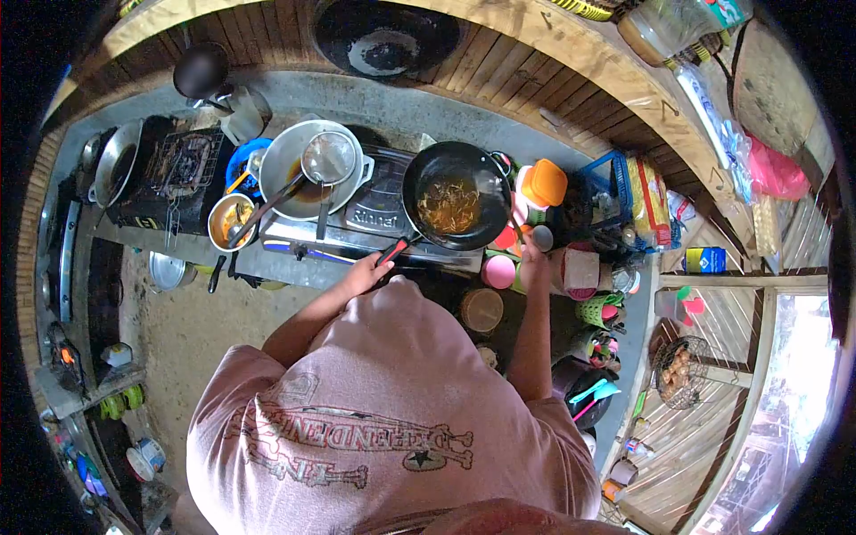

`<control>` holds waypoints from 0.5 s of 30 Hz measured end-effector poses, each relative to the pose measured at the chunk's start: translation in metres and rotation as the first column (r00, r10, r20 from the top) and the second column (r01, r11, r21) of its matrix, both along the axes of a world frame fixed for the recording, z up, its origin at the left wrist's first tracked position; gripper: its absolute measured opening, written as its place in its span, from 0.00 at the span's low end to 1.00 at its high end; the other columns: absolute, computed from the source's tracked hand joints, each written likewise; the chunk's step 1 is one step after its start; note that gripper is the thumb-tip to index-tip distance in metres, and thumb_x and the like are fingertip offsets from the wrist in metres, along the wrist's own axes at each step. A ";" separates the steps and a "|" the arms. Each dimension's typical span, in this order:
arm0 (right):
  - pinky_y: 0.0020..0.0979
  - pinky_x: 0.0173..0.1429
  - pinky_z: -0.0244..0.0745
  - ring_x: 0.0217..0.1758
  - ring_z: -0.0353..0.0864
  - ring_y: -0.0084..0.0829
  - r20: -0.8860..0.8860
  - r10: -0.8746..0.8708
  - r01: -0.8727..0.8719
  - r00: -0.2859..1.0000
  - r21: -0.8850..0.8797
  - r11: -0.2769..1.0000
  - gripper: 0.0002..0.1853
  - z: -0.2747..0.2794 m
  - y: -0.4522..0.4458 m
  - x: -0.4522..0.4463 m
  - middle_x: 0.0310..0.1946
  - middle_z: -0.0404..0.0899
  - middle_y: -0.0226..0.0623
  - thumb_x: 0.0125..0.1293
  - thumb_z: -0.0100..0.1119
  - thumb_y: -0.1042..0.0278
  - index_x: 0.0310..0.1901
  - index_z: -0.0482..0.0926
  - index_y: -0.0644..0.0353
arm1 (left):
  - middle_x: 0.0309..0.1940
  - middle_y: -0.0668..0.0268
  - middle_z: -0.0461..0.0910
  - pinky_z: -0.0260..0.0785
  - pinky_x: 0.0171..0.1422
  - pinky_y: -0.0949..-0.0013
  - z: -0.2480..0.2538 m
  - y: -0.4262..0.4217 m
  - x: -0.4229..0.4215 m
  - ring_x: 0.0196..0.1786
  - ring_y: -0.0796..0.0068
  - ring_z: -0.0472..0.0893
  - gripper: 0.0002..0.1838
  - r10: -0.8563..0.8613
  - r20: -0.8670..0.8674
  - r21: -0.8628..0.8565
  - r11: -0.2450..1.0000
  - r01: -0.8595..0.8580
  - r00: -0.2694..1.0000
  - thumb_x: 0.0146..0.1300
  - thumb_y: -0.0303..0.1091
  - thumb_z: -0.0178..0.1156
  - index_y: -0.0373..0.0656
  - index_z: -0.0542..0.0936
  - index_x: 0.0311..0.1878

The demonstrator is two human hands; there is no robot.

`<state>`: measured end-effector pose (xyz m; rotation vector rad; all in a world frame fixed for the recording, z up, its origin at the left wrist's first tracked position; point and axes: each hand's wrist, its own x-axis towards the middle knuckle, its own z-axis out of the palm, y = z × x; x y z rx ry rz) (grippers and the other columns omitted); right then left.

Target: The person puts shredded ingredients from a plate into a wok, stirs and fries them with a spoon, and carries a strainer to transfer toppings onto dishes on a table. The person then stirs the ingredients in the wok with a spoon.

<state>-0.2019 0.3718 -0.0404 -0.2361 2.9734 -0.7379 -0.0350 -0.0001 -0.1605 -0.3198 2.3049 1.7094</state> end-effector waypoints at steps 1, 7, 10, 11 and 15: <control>0.42 0.63 0.73 0.61 0.78 0.49 -0.077 -0.023 0.026 0.997 0.032 0.999 0.18 -0.006 0.003 -0.005 0.55 0.80 0.50 0.73 0.50 0.63 0.61 0.79 0.51 | 0.22 0.71 0.74 0.65 0.31 0.69 0.000 0.000 0.000 0.26 0.79 0.71 0.20 -0.008 -0.021 -0.030 1.000 0.007 1.000 0.70 0.53 0.59 0.42 0.76 0.41; 0.42 0.63 0.72 0.60 0.79 0.48 0.042 -0.001 0.004 0.999 -0.079 0.997 0.19 -0.045 0.015 0.008 0.55 0.80 0.51 0.73 0.49 0.60 0.61 0.78 0.54 | 0.22 0.71 0.73 0.66 0.33 0.69 -0.022 -0.002 -0.003 0.27 0.79 0.71 0.20 -0.006 0.014 0.052 0.999 0.005 1.000 0.71 0.53 0.58 0.42 0.76 0.41; 0.43 0.63 0.73 0.60 0.78 0.51 0.056 0.055 -0.041 0.997 -0.237 0.971 0.21 -0.051 0.018 0.018 0.56 0.80 0.51 0.74 0.46 0.56 0.61 0.78 0.54 | 0.22 0.71 0.73 0.66 0.33 0.69 -0.010 -0.001 -0.001 0.27 0.79 0.71 0.20 -0.011 0.004 0.030 0.999 0.011 1.000 0.71 0.53 0.58 0.42 0.76 0.41; 0.43 0.62 0.73 0.59 0.78 0.52 0.040 0.062 -0.048 0.997 -0.291 0.955 0.21 -0.044 0.014 0.021 0.56 0.80 0.51 0.75 0.46 0.54 0.60 0.79 0.53 | 0.23 0.71 0.73 0.66 0.33 0.69 -0.005 -0.001 -0.001 0.27 0.79 0.71 0.20 -0.016 -0.005 0.009 1.000 0.016 1.000 0.72 0.53 0.58 0.42 0.76 0.41; 0.43 0.60 0.74 0.57 0.80 0.52 -0.061 -0.026 0.014 0.998 -0.195 0.981 0.22 -0.021 -0.001 0.014 0.54 0.80 0.53 0.76 0.44 0.52 0.62 0.78 0.54 | 0.23 0.71 0.74 0.66 0.33 0.69 0.002 -0.002 -0.003 0.27 0.78 0.72 0.21 -0.046 0.059 0.053 0.998 0.043 0.997 0.71 0.53 0.57 0.42 0.76 0.41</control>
